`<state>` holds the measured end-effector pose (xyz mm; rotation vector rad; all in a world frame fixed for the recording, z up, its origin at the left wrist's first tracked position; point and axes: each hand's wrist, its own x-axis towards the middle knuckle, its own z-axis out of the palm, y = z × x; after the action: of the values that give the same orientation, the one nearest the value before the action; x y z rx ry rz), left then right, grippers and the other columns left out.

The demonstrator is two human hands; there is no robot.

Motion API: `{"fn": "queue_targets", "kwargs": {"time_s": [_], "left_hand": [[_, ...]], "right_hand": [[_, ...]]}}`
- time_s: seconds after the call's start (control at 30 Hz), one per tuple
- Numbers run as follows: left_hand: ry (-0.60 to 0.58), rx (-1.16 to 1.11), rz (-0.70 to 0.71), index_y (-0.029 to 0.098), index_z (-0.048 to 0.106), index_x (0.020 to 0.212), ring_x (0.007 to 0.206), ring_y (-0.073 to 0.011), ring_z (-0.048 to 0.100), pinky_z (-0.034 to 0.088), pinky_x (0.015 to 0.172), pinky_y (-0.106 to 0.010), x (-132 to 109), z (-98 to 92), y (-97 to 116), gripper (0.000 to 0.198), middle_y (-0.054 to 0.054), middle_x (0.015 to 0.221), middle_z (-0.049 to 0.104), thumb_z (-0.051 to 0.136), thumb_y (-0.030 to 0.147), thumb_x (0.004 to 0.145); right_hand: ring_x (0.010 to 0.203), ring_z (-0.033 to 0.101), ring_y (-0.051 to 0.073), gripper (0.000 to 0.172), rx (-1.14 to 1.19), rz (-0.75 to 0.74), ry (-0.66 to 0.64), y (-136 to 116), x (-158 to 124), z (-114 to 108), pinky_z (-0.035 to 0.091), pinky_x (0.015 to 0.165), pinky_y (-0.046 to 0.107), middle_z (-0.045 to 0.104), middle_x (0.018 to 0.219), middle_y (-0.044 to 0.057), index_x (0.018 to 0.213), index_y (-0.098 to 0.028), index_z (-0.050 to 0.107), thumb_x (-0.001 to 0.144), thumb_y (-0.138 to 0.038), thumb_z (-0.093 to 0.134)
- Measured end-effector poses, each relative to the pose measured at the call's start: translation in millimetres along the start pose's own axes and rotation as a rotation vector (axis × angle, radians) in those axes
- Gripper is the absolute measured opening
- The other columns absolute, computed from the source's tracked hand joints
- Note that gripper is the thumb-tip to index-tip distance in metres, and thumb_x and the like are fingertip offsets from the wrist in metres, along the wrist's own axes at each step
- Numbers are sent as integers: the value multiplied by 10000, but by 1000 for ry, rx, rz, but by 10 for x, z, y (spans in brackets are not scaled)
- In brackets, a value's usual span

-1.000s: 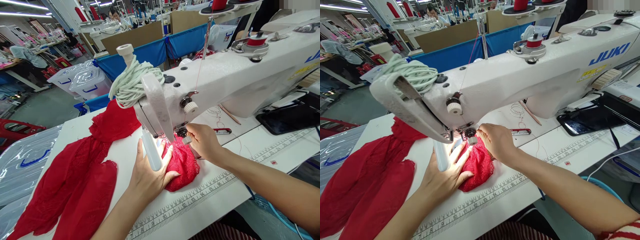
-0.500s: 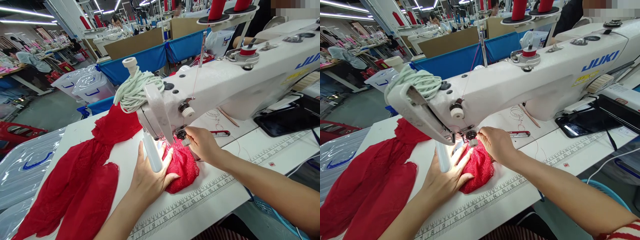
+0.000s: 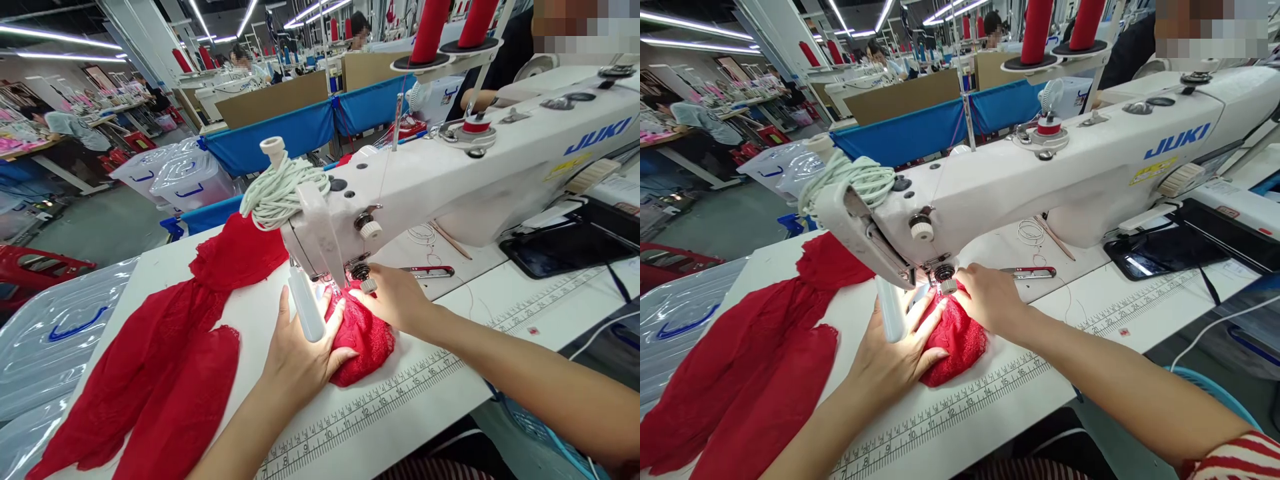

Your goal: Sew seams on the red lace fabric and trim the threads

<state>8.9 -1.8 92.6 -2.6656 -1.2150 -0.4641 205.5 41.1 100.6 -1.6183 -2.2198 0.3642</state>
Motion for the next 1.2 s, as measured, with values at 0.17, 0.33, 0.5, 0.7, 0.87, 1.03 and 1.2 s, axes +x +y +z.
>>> {"fn": "queue_targets", "kwargs": {"time_s": [0.17, 0.33, 0.5, 0.7, 0.87, 1.03, 1.2], "left_hand": [[-95, 47, 27, 121, 623, 1150, 1093, -383, 544, 232, 1034, -624, 34, -192, 94, 579, -187, 1126, 652, 412, 575, 859], [-234, -114, -85, 187, 663, 791, 687, -262, 562, 393, 751, -461, 69, -404, 212, 482, -87, 716, 636, 304, 488, 905], [-394, -587, -624, 209, 493, 459, 444, -157, 386, 263, 519, -292, 36, -437, 210, 572, -9, 448, 436, 261, 488, 902], [-520, -1144, -869, 210, 356, 384, 389, -99, 291, 236, 445, -253, 79, -415, 116, 539, 59, 362, 260, 530, 559, 757], [-439, -1427, -842, 206, 287, 442, 403, -57, 233, 264, 422, -212, 73, -385, 71, 482, 82, 435, 253, 609, 396, 746], [-373, -1642, -992, 174, 451, 555, 431, -48, 342, 327, 431, -180, 83, -351, 84, 328, 82, 516, 357, 743, 305, 625], [-243, -1780, -1031, 157, 504, 583, 536, -52, 379, 470, 619, -198, 92, -320, 121, 287, 77, 573, 392, 769, 251, 641]], "right_hand": [[477, 249, 93, 225, 24, 37, -138, -94, -40, -160, 174, 499, 268, 341, 464, -51, 528, -195, 404, 741, -160, 467], [508, 234, 71, 237, 436, -204, -423, -99, -92, -315, 187, 479, 243, 302, 523, -67, 518, -185, 346, 702, -113, 477], [607, 427, 83, 120, 656, -456, -396, -131, -167, -202, 341, 565, 213, 531, 672, -36, 774, -183, 601, 810, -149, 492], [739, 513, 111, 200, 594, -804, -426, -155, -232, -142, 399, 663, 241, 639, 897, 35, 990, -181, 654, 828, -209, 539], [564, 463, 85, 240, 654, -489, -296, -83, -200, -180, 360, 546, 215, 567, 620, -17, 680, -171, 592, 862, -248, 456], [519, 473, 96, 170, 595, -137, -277, -33, -148, -184, 353, 520, 225, 583, 604, -27, 777, -170, 595, 796, -338, 577], [459, 441, 90, 94, 612, -105, -343, -50, -137, -166, 356, 526, 226, 489, 465, -72, 764, -175, 593, 781, -265, 569]]}}
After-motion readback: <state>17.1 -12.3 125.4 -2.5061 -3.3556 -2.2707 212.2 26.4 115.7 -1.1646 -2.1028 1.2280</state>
